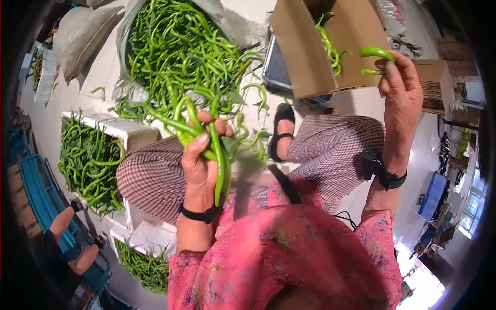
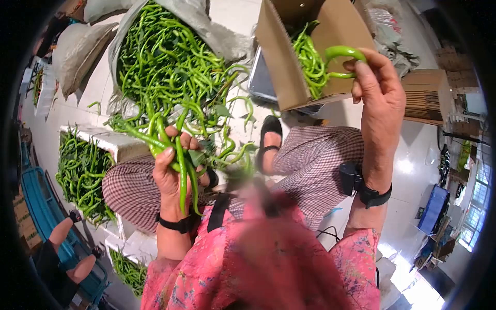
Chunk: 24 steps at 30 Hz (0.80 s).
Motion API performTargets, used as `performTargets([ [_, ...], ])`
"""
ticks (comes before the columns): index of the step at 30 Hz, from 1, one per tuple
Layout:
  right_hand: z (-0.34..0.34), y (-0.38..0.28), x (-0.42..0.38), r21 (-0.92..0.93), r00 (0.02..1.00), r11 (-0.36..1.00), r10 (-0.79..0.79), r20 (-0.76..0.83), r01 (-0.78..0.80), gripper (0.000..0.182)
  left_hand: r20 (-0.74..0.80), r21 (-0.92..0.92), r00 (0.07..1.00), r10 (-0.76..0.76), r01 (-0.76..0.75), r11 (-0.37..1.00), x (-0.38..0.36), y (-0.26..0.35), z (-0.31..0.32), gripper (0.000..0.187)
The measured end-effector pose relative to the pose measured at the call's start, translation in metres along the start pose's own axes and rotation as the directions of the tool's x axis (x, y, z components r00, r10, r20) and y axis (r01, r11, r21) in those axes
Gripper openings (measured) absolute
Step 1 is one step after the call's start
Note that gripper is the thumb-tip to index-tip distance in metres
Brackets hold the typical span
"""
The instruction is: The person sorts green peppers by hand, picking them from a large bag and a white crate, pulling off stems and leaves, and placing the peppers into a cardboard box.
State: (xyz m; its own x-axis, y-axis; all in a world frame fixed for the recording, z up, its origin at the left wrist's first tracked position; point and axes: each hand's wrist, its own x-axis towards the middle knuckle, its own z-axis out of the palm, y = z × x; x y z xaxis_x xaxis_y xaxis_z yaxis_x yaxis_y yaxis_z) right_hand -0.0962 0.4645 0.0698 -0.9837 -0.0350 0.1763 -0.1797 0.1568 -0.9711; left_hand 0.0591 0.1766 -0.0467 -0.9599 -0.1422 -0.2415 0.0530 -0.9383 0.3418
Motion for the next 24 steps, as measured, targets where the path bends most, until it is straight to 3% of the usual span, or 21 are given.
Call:
performTargets([
  [2,-0.004,0.003,0.008,-0.407,0.994,0.907,-0.095,0.052,0.108,0.022,-0.017,0.069,1.000,0.004,-0.002,0.998,0.000,0.000,0.001,0.043],
  [3,-0.003,0.007,0.007,-0.392,0.994,0.914,-0.086,0.063,0.104,0.022,-0.028,0.095,1.000,0.013,-0.010,0.995,0.000,0.001,0.001,0.046],
  [5,0.006,0.016,0.005,-0.625,0.944,0.709,-0.276,0.180,0.327,0.023,-0.063,0.168,0.998,0.001,0.009,0.986,0.001,0.003,0.001,0.047],
  [6,0.019,0.011,-0.003,-0.608,0.942,0.720,-0.274,0.194,0.334,0.023,-0.058,0.185,0.998,0.018,-0.007,0.983,0.001,0.001,0.000,0.048],
  [7,0.037,-0.001,-0.022,-0.476,0.982,0.872,-0.026,0.187,0.113,0.018,-0.055,0.211,0.998,0.016,-0.004,0.978,0.001,0.001,0.003,0.048],
  [8,0.054,-0.010,-0.037,-0.334,0.951,0.932,0.222,0.214,-0.142,0.014,-0.062,0.246,0.998,0.019,-0.003,0.969,0.001,0.000,0.005,0.048],
  [9,0.073,-0.002,-0.050,-0.334,0.905,0.936,0.237,0.353,-0.115,0.011,-0.066,0.281,0.998,0.020,-0.001,0.960,0.001,-0.001,0.007,0.049],
  [10,0.091,-0.007,-0.061,-0.268,0.728,0.881,0.473,0.497,-0.389,0.012,-0.066,0.319,0.998,-0.008,0.029,0.947,0.000,-0.001,0.006,0.051],
  [12,0.126,0.011,-0.086,-0.266,0.621,0.872,0.482,0.618,-0.411,0.016,-0.061,0.343,0.997,-0.042,0.061,0.937,0.001,-0.005,0.010,0.054],
  [13,0.141,0.018,-0.096,-0.107,0.620,0.871,0.422,0.661,-0.479,0.021,-0.075,0.339,0.995,-0.063,0.085,0.937,0.000,-0.006,0.014,0.056],
  [15,0.148,0.023,-0.094,-0.347,0.519,0.840,0.534,0.668,-0.418,0.019,-0.056,0.315,0.995,-0.078,0.091,0.945,0.000,-0.007,0.012,0.058],
  [16,0.148,0.030,-0.095,-0.348,0.515,0.840,0.534,0.670,-0.417,0.019,-0.052,0.328,0.996,-0.071,0.085,0.941,0.001,-0.007,0.010,0.058],
  [19,0.141,0.039,-0.091,-0.234,0.574,0.849,0.500,0.649,-0.474,0.017,-0.037,0.336,0.997,-0.065,0.073,0.939,0.003,-0.003,0.005,0.058],
  [21,0.135,0.029,-0.081,0.109,0.718,0.813,0.433,0.544,-0.572,0.015,-0.074,0.334,0.989,-0.126,0.143,0.932,0.002,-0.002,0.002,0.058],
  [23,0.142,0.030,-0.080,0.087,0.711,0.818,0.436,0.552,-0.569,0.016,-0.118,0.384,0.984,-0.132,0.168,0.908,0.003,-0.007,0.001,0.056],
  [24,0.145,0.031,-0.078,0.069,0.704,0.824,0.433,0.563,-0.562,0.017,-0.115,0.504,0.985,-0.129,0.170,0.847,0.003,-0.010,-0.001,0.052],
])
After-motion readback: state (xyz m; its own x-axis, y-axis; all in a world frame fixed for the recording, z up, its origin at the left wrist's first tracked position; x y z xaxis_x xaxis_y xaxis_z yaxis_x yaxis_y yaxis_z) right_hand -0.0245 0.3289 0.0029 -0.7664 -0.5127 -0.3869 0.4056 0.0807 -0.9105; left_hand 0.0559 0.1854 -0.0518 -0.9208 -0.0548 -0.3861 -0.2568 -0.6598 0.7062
